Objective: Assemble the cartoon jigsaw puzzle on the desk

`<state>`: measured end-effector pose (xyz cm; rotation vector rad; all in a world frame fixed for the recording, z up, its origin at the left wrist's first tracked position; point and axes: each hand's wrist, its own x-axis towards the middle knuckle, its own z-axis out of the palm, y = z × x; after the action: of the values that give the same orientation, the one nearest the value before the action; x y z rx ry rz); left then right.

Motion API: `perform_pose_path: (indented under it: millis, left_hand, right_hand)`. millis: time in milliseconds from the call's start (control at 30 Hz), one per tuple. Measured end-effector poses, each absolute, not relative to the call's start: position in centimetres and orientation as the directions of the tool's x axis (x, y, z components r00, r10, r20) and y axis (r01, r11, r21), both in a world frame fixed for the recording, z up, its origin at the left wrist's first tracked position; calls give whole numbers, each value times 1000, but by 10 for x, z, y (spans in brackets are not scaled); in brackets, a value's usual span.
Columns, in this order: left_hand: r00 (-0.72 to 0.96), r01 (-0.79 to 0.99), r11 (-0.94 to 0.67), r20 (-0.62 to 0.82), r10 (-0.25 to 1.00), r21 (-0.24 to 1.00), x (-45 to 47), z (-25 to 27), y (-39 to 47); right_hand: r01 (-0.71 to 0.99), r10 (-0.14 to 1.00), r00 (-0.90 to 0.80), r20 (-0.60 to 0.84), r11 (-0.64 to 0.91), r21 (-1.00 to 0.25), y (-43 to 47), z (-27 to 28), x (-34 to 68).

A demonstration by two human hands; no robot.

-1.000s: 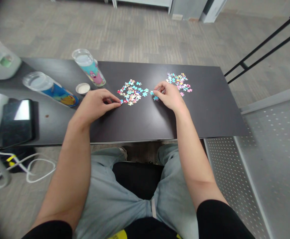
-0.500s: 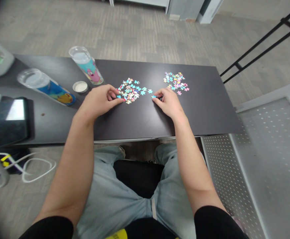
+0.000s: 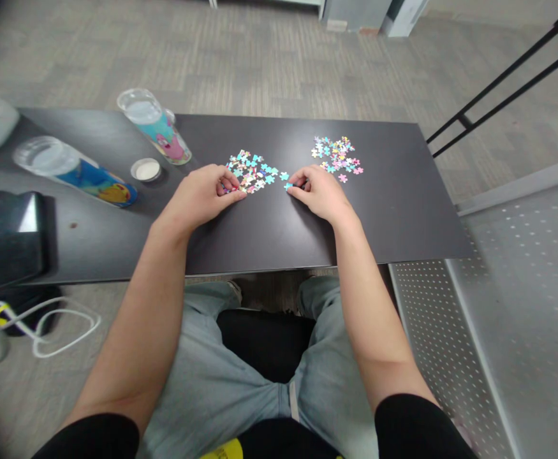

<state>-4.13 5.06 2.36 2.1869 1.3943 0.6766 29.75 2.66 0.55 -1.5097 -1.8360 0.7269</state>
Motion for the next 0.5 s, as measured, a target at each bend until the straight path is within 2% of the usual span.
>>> perform_pose_path:
  millis: [233,500]
  left_hand:
    - [360,690,-393,182,915,608,-36,22,58]
    - [371,691,-414,200,907,592,-19,19,59]
  right_hand:
    - [604,974,-171,145,220,-766,25,4,301]
    - [587,981,-149,126,191,-787,23,6,304]
